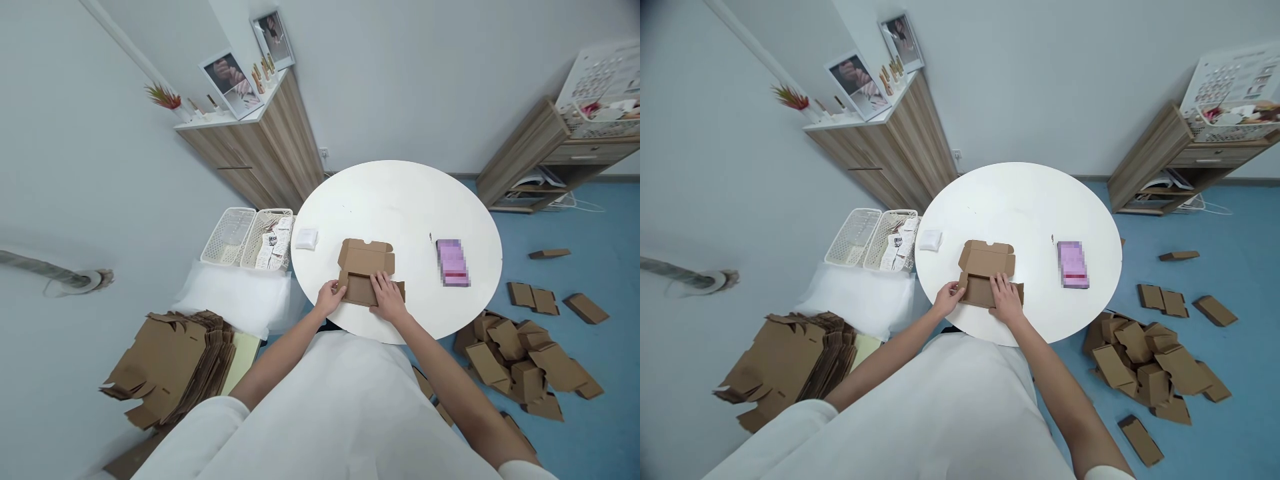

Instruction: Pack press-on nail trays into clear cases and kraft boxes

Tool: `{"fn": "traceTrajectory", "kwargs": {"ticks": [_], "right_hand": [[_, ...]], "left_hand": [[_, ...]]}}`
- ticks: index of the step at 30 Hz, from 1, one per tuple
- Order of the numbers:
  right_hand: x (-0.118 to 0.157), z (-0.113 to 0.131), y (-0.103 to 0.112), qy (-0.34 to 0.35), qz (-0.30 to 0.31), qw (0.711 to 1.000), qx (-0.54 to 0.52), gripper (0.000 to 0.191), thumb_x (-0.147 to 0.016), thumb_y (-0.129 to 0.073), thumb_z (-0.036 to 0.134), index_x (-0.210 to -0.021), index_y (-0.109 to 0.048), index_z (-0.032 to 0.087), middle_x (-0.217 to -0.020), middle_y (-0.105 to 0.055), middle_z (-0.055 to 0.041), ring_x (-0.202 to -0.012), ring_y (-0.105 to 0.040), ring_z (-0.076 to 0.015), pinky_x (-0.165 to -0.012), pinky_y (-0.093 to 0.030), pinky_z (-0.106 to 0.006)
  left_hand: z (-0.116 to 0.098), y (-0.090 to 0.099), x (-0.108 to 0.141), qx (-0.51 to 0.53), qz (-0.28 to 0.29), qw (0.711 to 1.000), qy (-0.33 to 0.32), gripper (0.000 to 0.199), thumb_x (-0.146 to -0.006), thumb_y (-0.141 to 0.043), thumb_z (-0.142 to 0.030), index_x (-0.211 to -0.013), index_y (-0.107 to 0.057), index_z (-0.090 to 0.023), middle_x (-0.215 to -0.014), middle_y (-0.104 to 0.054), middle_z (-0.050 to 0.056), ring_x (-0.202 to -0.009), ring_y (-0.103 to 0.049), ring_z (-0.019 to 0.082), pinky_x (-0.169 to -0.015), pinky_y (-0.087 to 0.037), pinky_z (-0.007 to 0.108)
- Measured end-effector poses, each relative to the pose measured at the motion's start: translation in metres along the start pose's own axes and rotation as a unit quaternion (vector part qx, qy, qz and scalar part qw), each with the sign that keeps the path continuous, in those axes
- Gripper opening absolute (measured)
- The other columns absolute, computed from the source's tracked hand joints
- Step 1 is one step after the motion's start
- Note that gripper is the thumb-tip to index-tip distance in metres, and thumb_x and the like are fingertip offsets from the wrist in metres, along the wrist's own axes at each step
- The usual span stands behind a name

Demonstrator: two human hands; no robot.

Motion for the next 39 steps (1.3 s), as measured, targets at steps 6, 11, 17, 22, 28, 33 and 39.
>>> {"fn": "traceTrajectory", "kwargs": {"ticks": [6,11,17,22,28,33,39], "right_hand": [[0.002,0.006,0.0,0.018,0.015,1.0,0.001,0.102,-0.058,-0.065,0.042,-0.137,-0.005,0.019,-0.144,-0.011,-0.0115,-0.132,-0.003,-0.0278,-0.101,-0.019,-0.046],[0.006,0.008,-0.001,0.038,0.032,0.999,0.005,0.109,-0.053,-0.067,0.047,-0.137,-0.005,0.02,-0.145,-0.008,-0.0111,-0.132,-0.001,-0.0282,-0.102,-0.016,-0.045],[0.006,0.008,-0.003,0.049,0.041,0.998,0.02,0.112,-0.05,-0.068,0.051,-0.137,-0.006,0.02,-0.145,-0.008,-0.0124,-0.132,0.0,-0.0289,-0.102,-0.014,-0.046],[0.005,0.011,-0.004,0.051,0.043,0.998,0.021,0.111,-0.05,-0.068,0.051,-0.137,-0.007,0.02,-0.145,-0.008,-0.0126,-0.132,0.001,-0.0294,-0.102,-0.013,-0.047],[0.007,0.015,-0.003,0.052,0.049,0.997,0.029,0.108,-0.052,-0.066,0.048,-0.137,-0.006,0.02,-0.145,-0.006,-0.0126,-0.132,-0.001,-0.0295,-0.102,-0.012,-0.047],[0.007,0.016,-0.001,0.051,0.042,0.997,0.038,0.107,-0.053,-0.066,0.046,-0.137,-0.006,0.019,-0.145,-0.009,-0.0131,-0.132,-0.003,-0.0291,-0.102,-0.012,-0.047],[0.006,0.015,-0.001,0.062,0.041,0.996,0.046,0.107,-0.053,-0.066,0.048,-0.137,-0.007,0.017,-0.144,-0.012,-0.0143,-0.132,-0.003,-0.0295,-0.102,-0.012,-0.048]], "left_hand": [[0.008,0.0,-0.007,-0.021,0.003,1.0,0.016,0.023,-0.079,-0.049,-0.03,-0.096,-0.056,-0.016,-0.087,-0.063,0.004,-0.074,-0.058,0.013,-0.069,-0.047,0.025],[0.007,0.002,-0.009,-0.055,0.007,0.998,0.012,0.02,-0.08,-0.047,-0.03,-0.09,-0.056,-0.016,-0.082,-0.063,0.004,-0.075,-0.058,0.014,-0.065,-0.044,0.024],[-0.001,0.004,-0.009,-0.13,0.018,0.991,0.011,0.014,-0.078,-0.046,-0.023,-0.086,-0.055,-0.017,-0.078,-0.062,0.003,-0.071,-0.057,0.015,-0.059,-0.04,0.024],[-0.002,0.004,-0.009,-0.17,0.013,0.985,0.007,0.012,-0.073,-0.049,-0.018,-0.084,-0.053,-0.018,-0.075,-0.062,0.002,-0.07,-0.057,0.016,-0.057,-0.038,0.024],[-0.002,0.003,-0.011,-0.217,0.011,0.976,0.017,0.013,-0.073,-0.048,-0.018,-0.086,-0.051,-0.018,-0.08,-0.062,0.004,-0.072,-0.057,0.018,-0.058,-0.038,0.026],[-0.005,0.003,-0.006,-0.214,0.016,0.977,0.001,0.027,-0.077,-0.046,-0.026,-0.102,-0.048,-0.016,-0.084,-0.061,0.006,-0.08,-0.057,0.019,-0.064,-0.04,0.028],[-0.025,0.003,0.014,-0.19,0.079,0.972,-0.115,0.096,-0.064,-0.06,-0.053,-0.136,-0.008,-0.018,-0.12,-0.045,0.012,-0.095,-0.054,0.022,-0.076,-0.042,0.031]]}}
Point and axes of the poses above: each hand's wrist, its own x-axis away from the middle knuckle, its own y-axis out of the back of the hand, z = x × y, the point moved 10 cm from there along -x, towards the middle knuckle
